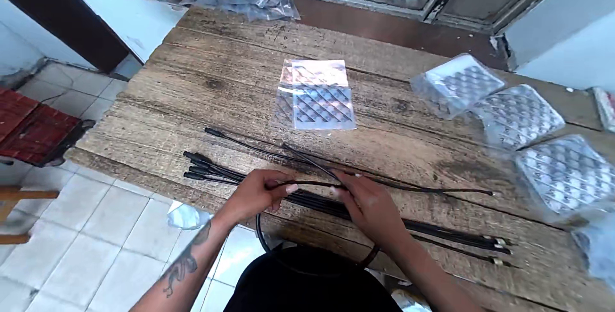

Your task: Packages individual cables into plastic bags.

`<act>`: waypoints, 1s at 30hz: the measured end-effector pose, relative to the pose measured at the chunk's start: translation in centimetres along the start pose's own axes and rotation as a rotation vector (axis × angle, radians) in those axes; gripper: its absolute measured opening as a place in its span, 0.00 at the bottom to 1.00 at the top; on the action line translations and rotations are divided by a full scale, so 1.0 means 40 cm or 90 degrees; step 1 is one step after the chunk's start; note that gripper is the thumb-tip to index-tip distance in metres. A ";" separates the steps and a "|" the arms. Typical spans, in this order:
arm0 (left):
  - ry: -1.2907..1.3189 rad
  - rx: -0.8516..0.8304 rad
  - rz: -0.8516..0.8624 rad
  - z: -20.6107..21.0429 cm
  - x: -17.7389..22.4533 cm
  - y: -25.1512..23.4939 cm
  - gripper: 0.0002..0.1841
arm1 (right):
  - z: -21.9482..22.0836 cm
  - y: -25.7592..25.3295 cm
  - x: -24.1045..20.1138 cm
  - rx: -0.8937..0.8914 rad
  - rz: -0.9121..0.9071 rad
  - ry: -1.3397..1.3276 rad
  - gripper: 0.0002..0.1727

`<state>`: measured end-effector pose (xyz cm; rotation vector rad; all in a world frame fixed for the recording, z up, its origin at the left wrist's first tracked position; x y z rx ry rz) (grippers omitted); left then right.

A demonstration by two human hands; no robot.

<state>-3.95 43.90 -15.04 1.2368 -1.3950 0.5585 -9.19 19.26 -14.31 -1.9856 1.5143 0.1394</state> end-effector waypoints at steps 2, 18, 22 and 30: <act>0.152 0.140 0.001 0.051 -0.111 0.048 0.14 | 0.005 0.057 0.020 -0.005 0.011 0.031 0.43; -0.353 0.024 0.226 0.107 0.037 -0.521 0.14 | -0.051 0.198 0.180 0.068 0.414 0.095 0.73; -0.356 0.097 0.339 0.054 -0.019 -0.670 0.10 | -0.070 0.171 0.196 0.046 0.386 0.124 0.69; -0.481 0.107 0.459 0.077 0.091 -0.562 0.08 | -0.062 0.077 0.141 0.002 0.335 0.117 0.60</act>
Point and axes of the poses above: each hand's wrist, its own y-axis away from the middle knuckle, its own z-axis out of the palm, x = y × z, the point moved 4 cm from there along -y, towards the middle knuckle, and after that the axes turned 10 degrees about x, right-handed, at the moved point
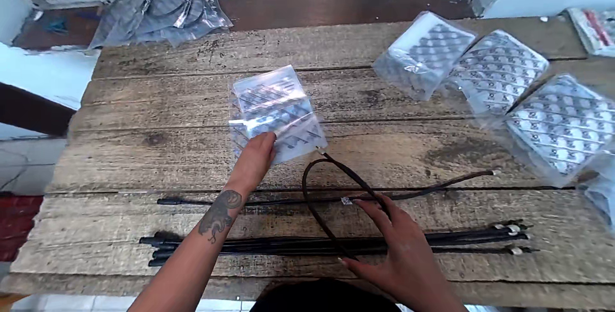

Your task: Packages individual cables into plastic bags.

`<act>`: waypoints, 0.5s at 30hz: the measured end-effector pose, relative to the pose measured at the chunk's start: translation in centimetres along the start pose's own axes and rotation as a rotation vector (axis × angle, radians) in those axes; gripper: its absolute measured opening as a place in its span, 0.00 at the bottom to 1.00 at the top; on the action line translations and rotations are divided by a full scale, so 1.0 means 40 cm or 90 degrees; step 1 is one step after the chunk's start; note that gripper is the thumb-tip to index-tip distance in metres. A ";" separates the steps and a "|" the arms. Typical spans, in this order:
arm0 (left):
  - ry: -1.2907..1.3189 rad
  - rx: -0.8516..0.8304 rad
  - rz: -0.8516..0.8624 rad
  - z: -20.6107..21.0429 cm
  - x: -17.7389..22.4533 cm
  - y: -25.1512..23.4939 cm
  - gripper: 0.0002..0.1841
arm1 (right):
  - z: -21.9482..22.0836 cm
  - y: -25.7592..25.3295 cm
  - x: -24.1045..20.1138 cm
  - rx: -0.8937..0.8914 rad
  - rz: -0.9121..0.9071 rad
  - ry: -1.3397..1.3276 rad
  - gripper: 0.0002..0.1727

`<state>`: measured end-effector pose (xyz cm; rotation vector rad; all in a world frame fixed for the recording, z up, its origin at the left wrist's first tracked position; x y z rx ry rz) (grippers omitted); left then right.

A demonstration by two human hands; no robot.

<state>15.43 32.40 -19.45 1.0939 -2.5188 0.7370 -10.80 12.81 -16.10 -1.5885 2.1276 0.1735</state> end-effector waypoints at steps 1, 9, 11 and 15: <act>-0.032 0.003 0.028 -0.012 0.003 0.026 0.09 | -0.007 0.007 -0.012 -0.017 -0.018 -0.004 0.59; -0.167 0.180 0.215 0.006 0.167 0.302 0.22 | 0.055 -0.003 -0.063 -0.076 0.061 -0.091 0.50; -0.105 0.138 0.208 0.029 0.225 0.329 0.21 | 0.058 0.018 -0.056 -0.064 0.142 -0.106 0.46; -0.009 0.095 0.228 0.031 0.360 0.391 0.26 | 0.074 0.087 -0.094 0.018 0.159 -0.101 0.36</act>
Point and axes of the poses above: each hand's wrist, its own y-axis away from the middle knuckle, its own z-axis out of the palm, x = y × z, the point moved 4 cm from there along -y, towards the middle knuckle, and after that the axes turned 10 degrees about x, right-handed, at the moved point
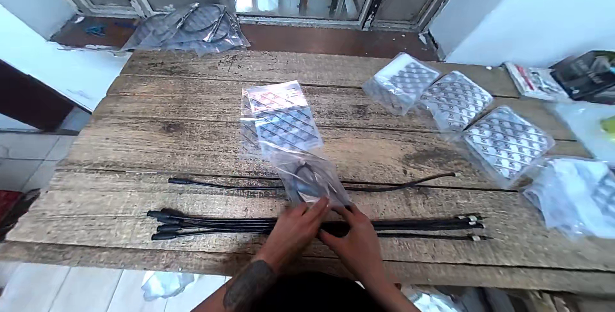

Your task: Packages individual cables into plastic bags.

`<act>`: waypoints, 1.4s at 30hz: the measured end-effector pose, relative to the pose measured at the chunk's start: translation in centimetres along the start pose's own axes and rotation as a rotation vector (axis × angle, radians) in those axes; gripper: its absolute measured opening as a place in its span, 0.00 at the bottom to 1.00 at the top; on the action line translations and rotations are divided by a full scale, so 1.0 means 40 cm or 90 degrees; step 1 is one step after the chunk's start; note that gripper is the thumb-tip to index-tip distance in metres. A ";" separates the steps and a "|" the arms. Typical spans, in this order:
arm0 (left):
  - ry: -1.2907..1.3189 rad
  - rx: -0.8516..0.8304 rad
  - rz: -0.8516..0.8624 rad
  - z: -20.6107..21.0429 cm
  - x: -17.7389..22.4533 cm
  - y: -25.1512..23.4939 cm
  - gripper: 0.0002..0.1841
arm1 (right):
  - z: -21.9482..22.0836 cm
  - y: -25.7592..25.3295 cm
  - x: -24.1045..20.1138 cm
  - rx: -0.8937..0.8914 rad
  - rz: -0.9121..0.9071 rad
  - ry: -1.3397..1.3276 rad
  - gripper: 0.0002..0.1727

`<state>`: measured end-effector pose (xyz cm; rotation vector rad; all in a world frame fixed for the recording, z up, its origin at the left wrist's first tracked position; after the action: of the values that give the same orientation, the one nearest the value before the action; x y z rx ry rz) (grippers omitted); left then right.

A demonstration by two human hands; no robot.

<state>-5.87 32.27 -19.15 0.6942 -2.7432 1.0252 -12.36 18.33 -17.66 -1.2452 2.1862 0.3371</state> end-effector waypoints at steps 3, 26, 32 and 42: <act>0.055 0.083 -0.129 -0.026 0.061 0.044 0.21 | 0.023 -0.014 -0.007 0.012 0.072 0.004 0.37; 0.485 -0.362 -0.692 -0.010 0.020 0.264 0.19 | 0.115 0.097 0.063 -0.003 -0.354 0.057 0.18; 0.696 -0.085 -1.000 0.030 -0.011 0.246 0.17 | -0.085 0.112 0.126 0.052 -0.224 -0.011 0.10; 0.508 -0.040 -0.953 -0.020 -0.066 0.251 0.19 | 0.066 -0.074 0.172 -0.333 0.192 -0.251 0.26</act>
<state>-8.23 40.43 -25.18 1.4675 -1.0104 0.5499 -11.52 13.27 -23.73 -0.9785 1.9902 1.2305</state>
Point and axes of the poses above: each hand's wrist, its own y-axis away from the middle knuckle, its own z-axis out of the palm, x = y × z, the point moved 4 cm from there along -y, towards the middle knuckle, and after that the axes turned 10 degrees about x, right-handed, at the moved point
